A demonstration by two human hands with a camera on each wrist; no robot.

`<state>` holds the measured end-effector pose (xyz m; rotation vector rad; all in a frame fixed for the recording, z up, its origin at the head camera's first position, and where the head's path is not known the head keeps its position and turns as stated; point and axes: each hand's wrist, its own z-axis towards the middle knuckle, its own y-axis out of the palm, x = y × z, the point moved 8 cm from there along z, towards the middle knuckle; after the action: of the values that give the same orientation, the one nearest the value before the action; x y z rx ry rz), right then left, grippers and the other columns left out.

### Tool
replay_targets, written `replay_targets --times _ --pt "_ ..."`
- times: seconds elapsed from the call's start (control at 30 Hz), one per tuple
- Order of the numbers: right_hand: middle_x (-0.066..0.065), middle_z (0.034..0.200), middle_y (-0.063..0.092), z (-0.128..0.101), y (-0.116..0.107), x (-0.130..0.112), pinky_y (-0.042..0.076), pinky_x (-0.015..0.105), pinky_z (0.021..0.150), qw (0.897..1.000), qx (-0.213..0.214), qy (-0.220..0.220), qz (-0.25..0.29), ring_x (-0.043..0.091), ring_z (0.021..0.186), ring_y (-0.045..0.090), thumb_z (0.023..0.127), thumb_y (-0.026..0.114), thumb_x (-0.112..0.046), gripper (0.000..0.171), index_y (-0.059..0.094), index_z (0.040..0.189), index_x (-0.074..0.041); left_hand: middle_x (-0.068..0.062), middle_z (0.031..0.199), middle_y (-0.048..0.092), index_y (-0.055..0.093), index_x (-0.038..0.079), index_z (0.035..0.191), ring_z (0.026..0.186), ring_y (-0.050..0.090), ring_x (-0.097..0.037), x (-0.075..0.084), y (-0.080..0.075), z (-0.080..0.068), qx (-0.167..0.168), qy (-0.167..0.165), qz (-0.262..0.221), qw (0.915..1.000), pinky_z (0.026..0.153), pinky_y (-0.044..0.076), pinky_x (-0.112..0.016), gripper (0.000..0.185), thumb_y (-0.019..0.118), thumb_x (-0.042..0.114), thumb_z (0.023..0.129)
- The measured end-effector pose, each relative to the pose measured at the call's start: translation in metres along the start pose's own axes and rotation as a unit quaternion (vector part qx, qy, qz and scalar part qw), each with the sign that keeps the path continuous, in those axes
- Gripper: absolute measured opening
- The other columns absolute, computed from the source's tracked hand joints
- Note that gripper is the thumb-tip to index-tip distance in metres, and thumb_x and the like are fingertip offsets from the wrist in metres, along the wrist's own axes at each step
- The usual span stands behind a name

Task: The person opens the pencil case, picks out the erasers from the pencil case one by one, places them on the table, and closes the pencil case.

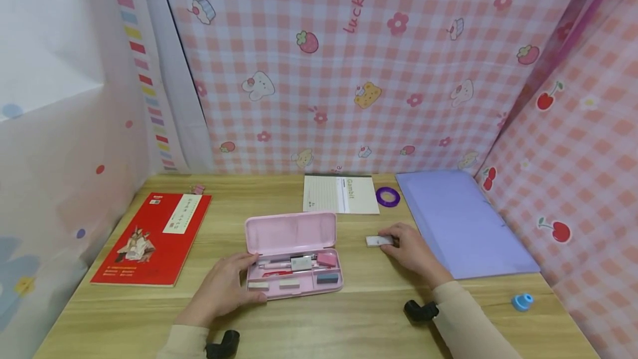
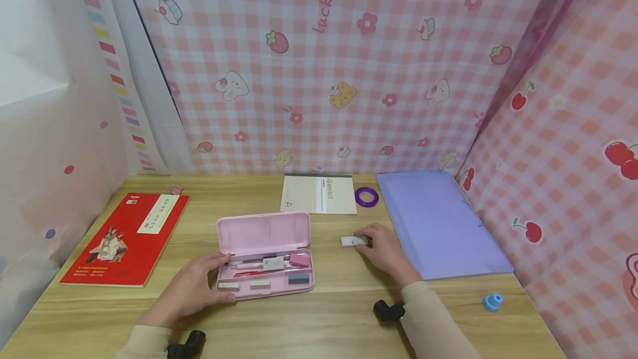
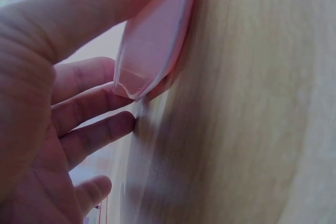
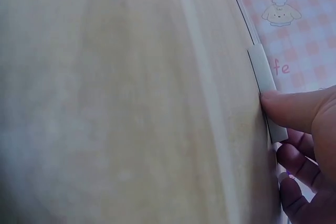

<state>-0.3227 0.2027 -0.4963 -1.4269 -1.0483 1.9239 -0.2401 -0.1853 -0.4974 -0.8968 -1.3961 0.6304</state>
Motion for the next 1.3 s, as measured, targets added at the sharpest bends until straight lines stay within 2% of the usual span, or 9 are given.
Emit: replay_targets --times 0.63,0.8,0.93,1.03,1.13,1.3 --pt "0.004 0.105 0.064 0.001 -0.001 -0.001 0.049 0.035 0.079 1.0 -0.001 -0.003 -0.007 0.018 0.093 0.058 0.084 0.075 -0.013 0.025 0.072 0.108 -0.011 -0.01 0.139 0.051 0.057 0.015 0.135 0.126 0.045 -0.033 0.0 0.0 -0.002 0.001 -0.001 0.004 1.0 0.103 0.036 -0.057 0.094 0.087 0.056 0.056" --pt "0.005 0.108 0.064 0.0 -0.002 -0.001 0.05 0.038 0.083 1.0 0.0 0.0 -0.002 0.02 0.097 0.059 0.084 0.075 -0.015 0.027 0.071 0.111 -0.01 -0.009 0.139 0.051 0.057 0.016 0.135 0.126 0.045 -0.032 -0.001 0.001 -0.001 0.002 -0.004 0.003 1.0 0.103 0.036 -0.056 0.094 0.087 0.056 0.056" --pt "0.007 0.111 0.063 -0.003 -0.005 -0.006 0.049 0.042 0.086 1.0 0.016 -0.003 -0.008 0.023 0.1 0.058 0.084 0.076 -0.017 0.033 0.069 0.115 -0.009 -0.009 0.139 0.052 0.057 0.016 0.135 0.125 0.045 -0.032 -0.001 0.002 -0.001 0.002 -0.006 0.003 1.0 0.102 0.037 -0.056 0.094 0.087 0.056 0.056" --pt "0.006 0.113 0.062 -0.005 -0.008 -0.022 0.049 0.043 0.085 0.999 0.031 -0.011 -0.024 0.024 0.1 0.059 0.083 0.076 -0.02 0.035 0.068 0.116 -0.011 -0.009 0.138 0.052 0.057 0.016 0.135 0.125 0.045 -0.032 -0.001 0.001 0.0 0.003 -0.005 0.003 1.0 0.102 0.036 -0.056 0.093 0.087 0.056 0.056" --pt "0.003 0.113 0.062 -0.005 -0.005 -0.048 0.05 0.042 0.087 0.999 0.032 -0.027 -0.029 0.023 0.103 0.059 0.083 0.076 -0.023 0.034 0.069 0.115 -0.013 -0.009 0.139 0.051 0.057 0.016 0.135 0.126 0.045 -0.032 -0.001 0.001 0.0 0.003 -0.003 0.001 1.0 0.103 0.036 -0.055 0.093 0.087 0.055 0.056" --pt "0.003 0.109 0.064 -0.007 0.016 -0.099 0.049 0.04 0.089 0.997 -0.005 -0.081 -0.006 0.02 0.103 0.058 0.082 0.077 -0.022 0.036 0.068 0.116 -0.013 -0.008 0.139 0.051 0.057 0.016 0.136 0.126 0.044 -0.032 -0.002 0.002 0.0 0.0 -0.007 -0.003 1.0 0.103 0.036 -0.055 0.094 0.088 0.055 0.056"
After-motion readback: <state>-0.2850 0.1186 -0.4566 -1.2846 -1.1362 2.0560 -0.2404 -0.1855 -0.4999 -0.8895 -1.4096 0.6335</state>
